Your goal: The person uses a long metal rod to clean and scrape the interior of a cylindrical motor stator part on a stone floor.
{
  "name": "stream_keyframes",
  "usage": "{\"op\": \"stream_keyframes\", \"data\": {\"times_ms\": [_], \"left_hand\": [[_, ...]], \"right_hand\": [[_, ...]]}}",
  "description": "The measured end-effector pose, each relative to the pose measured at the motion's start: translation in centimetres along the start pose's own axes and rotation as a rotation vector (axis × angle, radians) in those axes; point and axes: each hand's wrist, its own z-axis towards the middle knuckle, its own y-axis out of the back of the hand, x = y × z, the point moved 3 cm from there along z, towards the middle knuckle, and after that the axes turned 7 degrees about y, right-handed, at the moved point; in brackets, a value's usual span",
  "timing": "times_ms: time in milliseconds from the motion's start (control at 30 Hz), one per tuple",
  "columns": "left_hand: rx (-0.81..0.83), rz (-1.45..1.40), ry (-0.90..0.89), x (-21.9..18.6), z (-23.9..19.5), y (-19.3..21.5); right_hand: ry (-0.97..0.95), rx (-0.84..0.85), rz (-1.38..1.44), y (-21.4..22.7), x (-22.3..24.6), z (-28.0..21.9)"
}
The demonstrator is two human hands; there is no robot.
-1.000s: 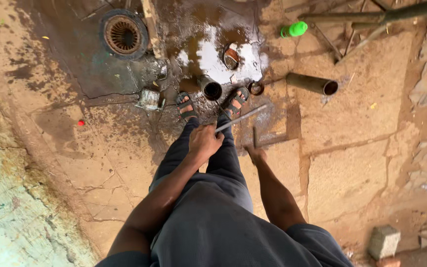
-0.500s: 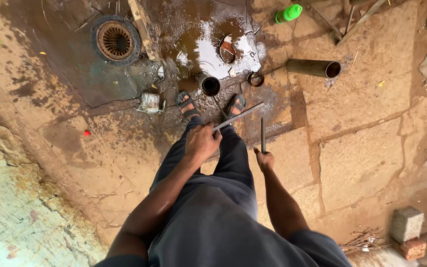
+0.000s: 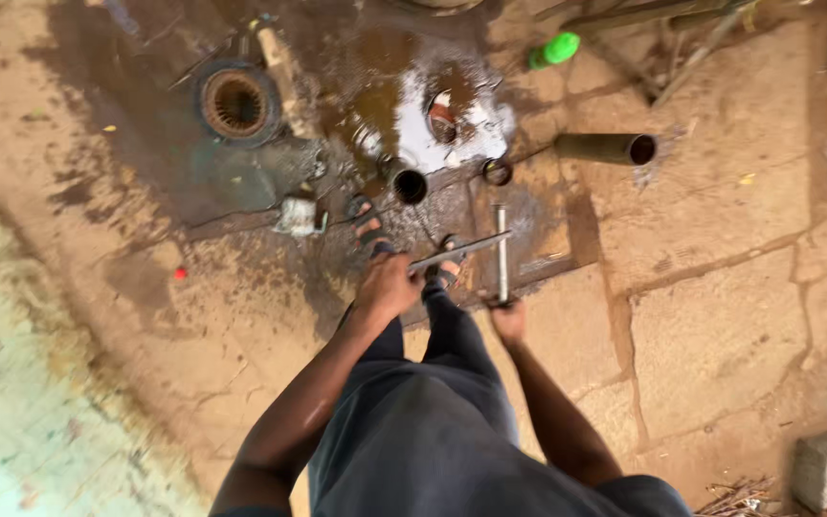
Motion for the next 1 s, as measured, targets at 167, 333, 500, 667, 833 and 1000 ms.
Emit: {"op": "stream_keyframes", "data": {"times_ms": [167,333,500,667,833,1000], "left_hand": [[-0.068,-0.034,0.022,2.5,1.0,-0.6],[-0.129,0.048,-0.009,2.0,2.0,0.0],[-0.065,-0.027,0.011,-0.2,1.0,1.3],[-0.140,0.075,-0.209,1.2,1.1,3.5],[-0.059,-0.081,-0.257,1.1,0.3,1.8],[0.154,0.029,-0.094,-5.3,-2.6,9.7]], "right_hand": [[-0.861,0.050,-0.585,3.4,-3.1,-2.6],[-0.903,0.314,-0.540,-2.5,-2.7,0.7],[-0.035,0.221,-0.144,-7.7,4.1,1.1],[-0.445,0.004,0.122,-4.1,2.0,0.2],[-0.792,0.170,-0.455,1.5,-1.4,-2.4],[-0.849,0.331,-0.508,0.2,-1.0,-3.9]]}}
